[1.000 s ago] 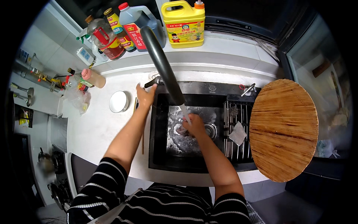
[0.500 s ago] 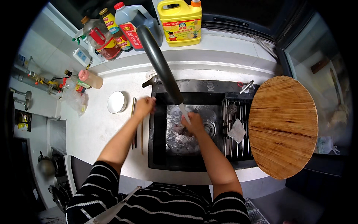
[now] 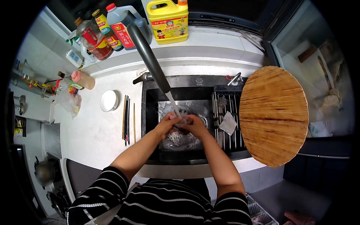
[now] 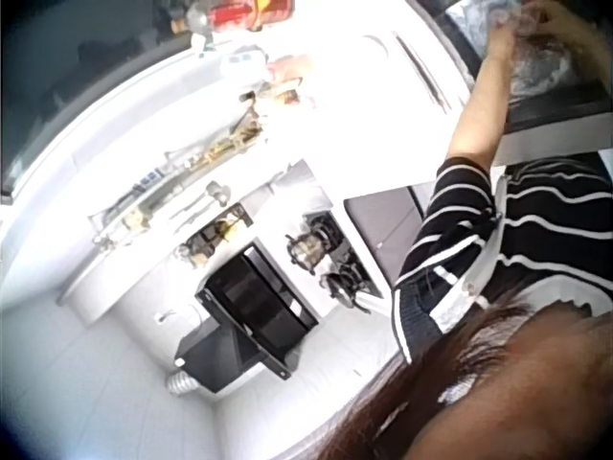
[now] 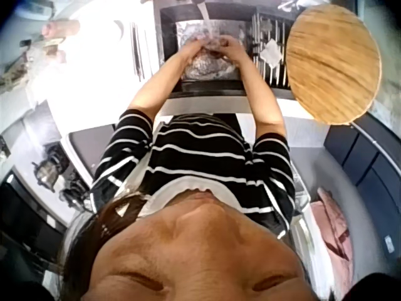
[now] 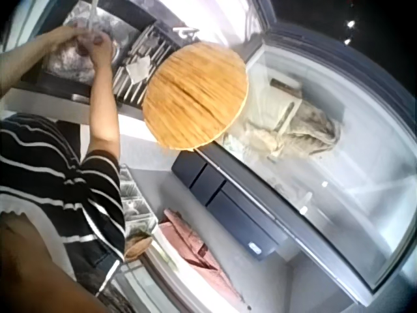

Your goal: The person washes a cloth and several chopsticks in a sink using soap and water. They apply liquid soap to the cloth, scrub it with their hands under a faucet, and rinse the chopsticks before placing them on a drying rack.

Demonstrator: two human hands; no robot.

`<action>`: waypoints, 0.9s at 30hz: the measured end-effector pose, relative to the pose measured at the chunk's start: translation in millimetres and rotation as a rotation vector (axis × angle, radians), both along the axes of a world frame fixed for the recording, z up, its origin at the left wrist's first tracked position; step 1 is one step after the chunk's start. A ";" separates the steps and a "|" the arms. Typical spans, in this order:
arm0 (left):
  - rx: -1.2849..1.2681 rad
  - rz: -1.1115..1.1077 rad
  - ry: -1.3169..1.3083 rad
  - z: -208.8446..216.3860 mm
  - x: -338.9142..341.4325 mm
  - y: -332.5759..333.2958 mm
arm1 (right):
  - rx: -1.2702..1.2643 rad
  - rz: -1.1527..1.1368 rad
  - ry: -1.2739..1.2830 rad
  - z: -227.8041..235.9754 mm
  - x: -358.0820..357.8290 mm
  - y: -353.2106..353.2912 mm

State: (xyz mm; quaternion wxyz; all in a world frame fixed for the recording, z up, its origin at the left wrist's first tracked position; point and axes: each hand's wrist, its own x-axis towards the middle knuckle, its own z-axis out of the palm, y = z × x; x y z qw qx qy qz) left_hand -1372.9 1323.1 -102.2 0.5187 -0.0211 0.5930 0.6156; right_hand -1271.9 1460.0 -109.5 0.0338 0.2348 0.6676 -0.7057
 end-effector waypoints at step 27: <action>0.306 0.546 -0.629 -44.1 35.6 24.8 | 0.629 -0.610 0.047 -35.4 -16.0 -52.0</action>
